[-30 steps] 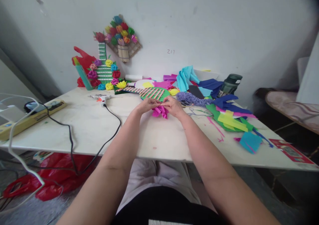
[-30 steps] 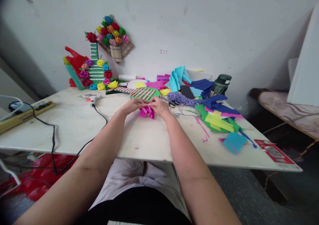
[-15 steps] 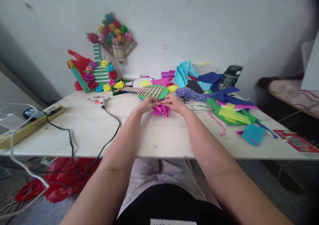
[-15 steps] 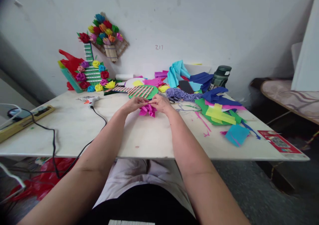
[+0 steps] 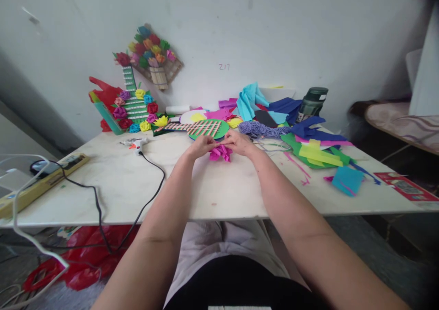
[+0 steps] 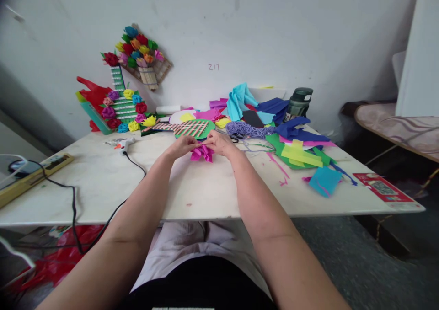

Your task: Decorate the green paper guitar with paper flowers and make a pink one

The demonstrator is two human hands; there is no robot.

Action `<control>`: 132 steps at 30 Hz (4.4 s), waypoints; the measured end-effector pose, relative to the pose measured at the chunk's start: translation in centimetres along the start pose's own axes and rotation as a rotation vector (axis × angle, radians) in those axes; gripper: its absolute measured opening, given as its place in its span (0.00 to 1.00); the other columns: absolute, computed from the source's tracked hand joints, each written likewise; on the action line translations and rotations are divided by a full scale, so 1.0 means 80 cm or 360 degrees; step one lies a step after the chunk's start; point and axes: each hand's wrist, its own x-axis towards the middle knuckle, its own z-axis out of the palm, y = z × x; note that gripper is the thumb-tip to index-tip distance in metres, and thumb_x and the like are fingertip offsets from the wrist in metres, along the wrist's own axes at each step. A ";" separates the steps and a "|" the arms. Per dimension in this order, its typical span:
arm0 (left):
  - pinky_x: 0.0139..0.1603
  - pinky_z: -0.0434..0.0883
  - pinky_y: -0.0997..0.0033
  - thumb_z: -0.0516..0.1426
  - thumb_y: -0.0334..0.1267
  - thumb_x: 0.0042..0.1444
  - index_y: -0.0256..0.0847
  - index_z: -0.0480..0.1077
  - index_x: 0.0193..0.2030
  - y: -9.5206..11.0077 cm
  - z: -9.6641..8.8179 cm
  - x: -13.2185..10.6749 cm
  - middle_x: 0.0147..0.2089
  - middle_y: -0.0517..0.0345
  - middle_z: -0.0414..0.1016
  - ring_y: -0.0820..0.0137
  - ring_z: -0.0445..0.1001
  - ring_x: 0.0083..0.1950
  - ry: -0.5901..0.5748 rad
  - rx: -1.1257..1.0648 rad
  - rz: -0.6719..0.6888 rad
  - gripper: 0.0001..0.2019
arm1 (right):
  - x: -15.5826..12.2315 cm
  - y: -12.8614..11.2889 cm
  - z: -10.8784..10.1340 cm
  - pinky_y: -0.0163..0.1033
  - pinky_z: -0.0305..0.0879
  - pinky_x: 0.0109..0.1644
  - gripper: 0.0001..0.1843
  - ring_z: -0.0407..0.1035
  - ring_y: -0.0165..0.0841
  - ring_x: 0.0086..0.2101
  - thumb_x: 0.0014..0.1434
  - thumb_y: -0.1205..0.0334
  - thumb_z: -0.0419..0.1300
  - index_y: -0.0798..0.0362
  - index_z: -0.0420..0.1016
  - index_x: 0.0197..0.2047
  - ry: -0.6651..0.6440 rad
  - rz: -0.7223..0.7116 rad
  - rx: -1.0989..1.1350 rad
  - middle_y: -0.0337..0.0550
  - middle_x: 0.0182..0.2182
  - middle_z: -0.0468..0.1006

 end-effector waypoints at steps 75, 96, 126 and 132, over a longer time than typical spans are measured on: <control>0.26 0.63 0.75 0.63 0.42 0.40 0.31 0.74 0.29 0.001 -0.002 -0.006 0.22 0.58 0.71 0.77 0.64 0.23 -0.0113 -0.0349 -0.0085 0.14 | 0.003 0.008 0.008 0.32 0.62 0.31 0.17 0.67 0.26 0.24 0.51 0.70 0.56 0.54 0.80 0.42 -0.0217 0.0217 0.0855 0.39 0.22 0.77; 0.22 0.59 0.78 0.66 0.45 0.37 0.33 0.71 0.25 -0.009 -0.004 -0.012 0.19 0.61 0.67 0.80 0.61 0.21 -0.0166 -0.0671 -0.0339 0.17 | 0.004 -0.007 0.000 0.32 0.62 0.35 0.12 0.73 0.31 0.35 0.52 0.62 0.60 0.45 0.80 0.40 -0.0065 0.0277 0.0304 0.39 0.35 0.82; 0.22 0.60 0.77 0.67 0.44 0.36 0.33 0.69 0.25 -0.002 0.010 -0.008 0.19 0.62 0.67 0.78 0.62 0.21 -0.0087 -0.0617 -0.0282 0.17 | 0.002 0.014 0.019 0.32 0.62 0.34 0.15 0.69 0.27 0.27 0.52 0.69 0.57 0.52 0.81 0.41 -0.0146 0.0249 0.0751 0.41 0.29 0.81; 0.21 0.61 0.78 0.67 0.43 0.37 0.32 0.69 0.24 -0.001 0.009 -0.008 0.19 0.62 0.67 0.79 0.63 0.20 -0.0076 -0.0804 -0.0335 0.16 | 0.004 0.008 0.012 0.32 0.59 0.34 0.13 0.68 0.28 0.30 0.53 0.68 0.58 0.49 0.81 0.39 -0.0075 0.0178 0.0593 0.41 0.30 0.80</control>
